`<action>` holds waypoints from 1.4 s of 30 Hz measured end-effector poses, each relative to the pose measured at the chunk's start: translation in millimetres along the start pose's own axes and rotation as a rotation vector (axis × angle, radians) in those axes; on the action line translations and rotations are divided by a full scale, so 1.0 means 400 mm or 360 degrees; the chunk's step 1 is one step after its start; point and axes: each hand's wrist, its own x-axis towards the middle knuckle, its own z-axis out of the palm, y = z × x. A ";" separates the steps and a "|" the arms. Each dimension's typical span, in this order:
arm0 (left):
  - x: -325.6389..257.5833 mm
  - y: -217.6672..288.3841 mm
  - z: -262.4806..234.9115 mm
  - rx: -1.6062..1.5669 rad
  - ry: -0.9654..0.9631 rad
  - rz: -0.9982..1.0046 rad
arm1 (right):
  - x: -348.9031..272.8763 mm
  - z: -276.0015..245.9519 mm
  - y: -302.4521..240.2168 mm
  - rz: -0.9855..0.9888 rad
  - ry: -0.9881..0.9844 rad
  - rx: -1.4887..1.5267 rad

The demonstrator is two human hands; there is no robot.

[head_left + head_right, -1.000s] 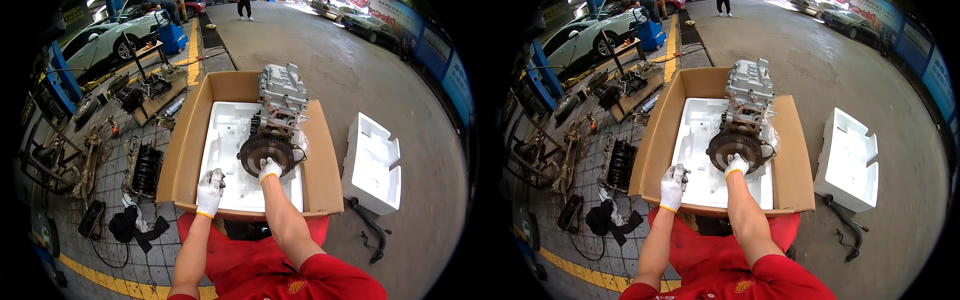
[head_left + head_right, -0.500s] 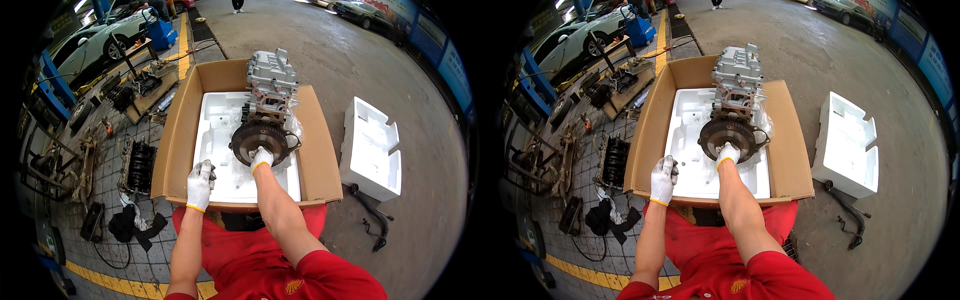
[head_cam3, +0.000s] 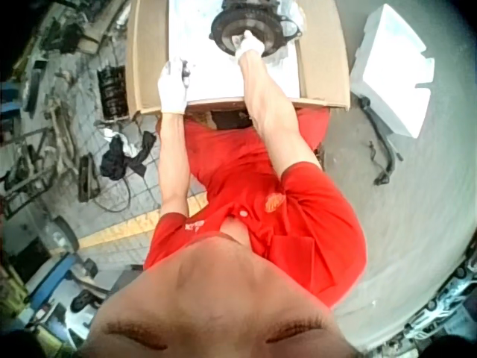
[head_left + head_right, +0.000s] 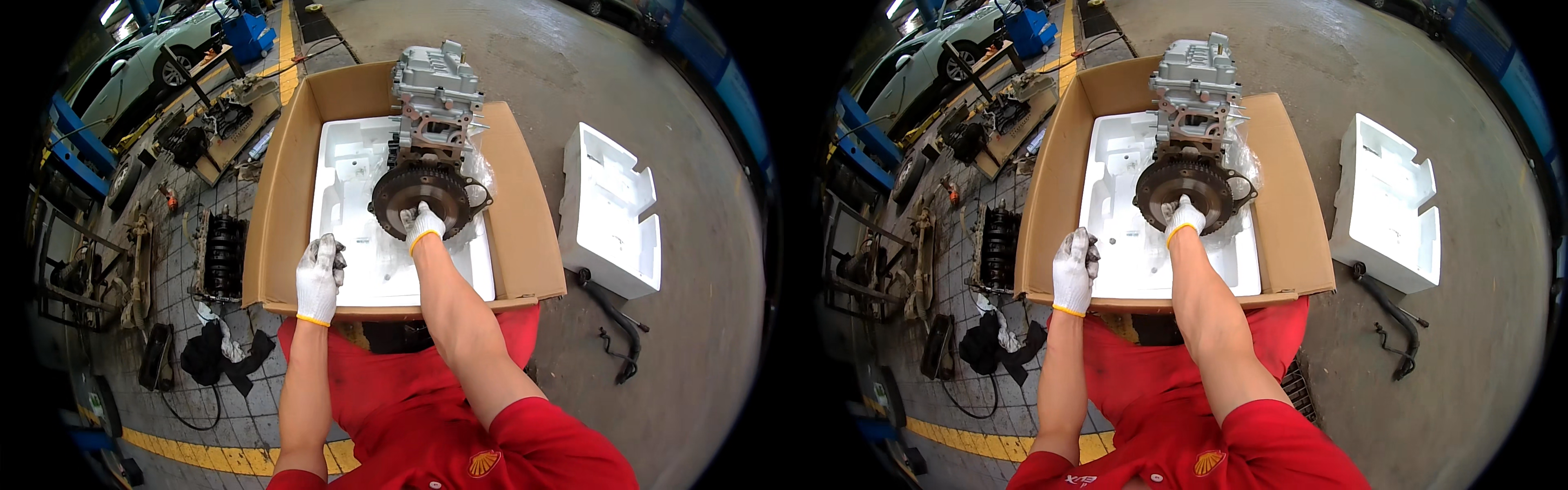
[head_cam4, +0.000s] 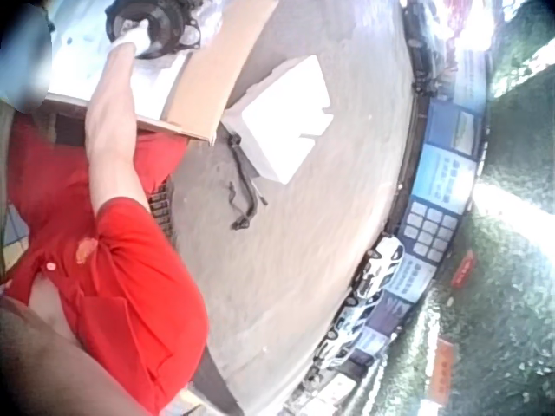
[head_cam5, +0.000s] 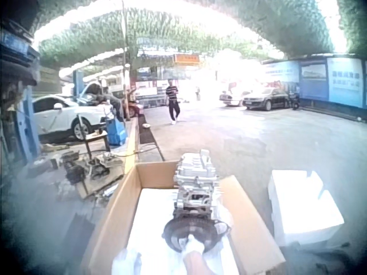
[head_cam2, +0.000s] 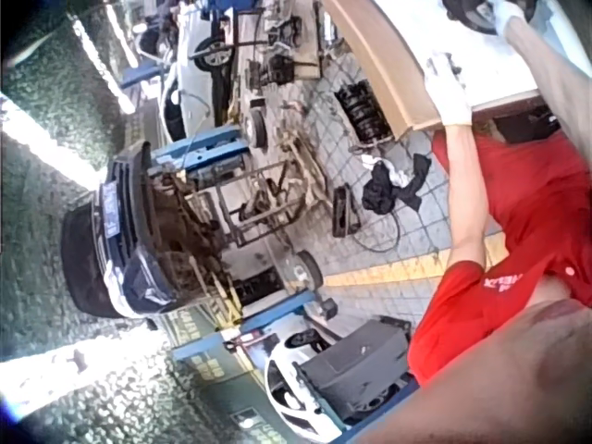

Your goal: The person unpacks a new engine block from a cardboard box and places it on a workbench. They then attach a flywheel to the engine and secure it with bolts. The person uses a pneumatic impact wrench to tighten the bolts and then moves to a car to retrieve a tool from the engine bay.

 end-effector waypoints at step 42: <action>0.087 -0.036 -0.057 -0.1679 -0.0074 -0.0470 | -0.346 0.088 0.047 -0.0406 -0.1110 -0.1522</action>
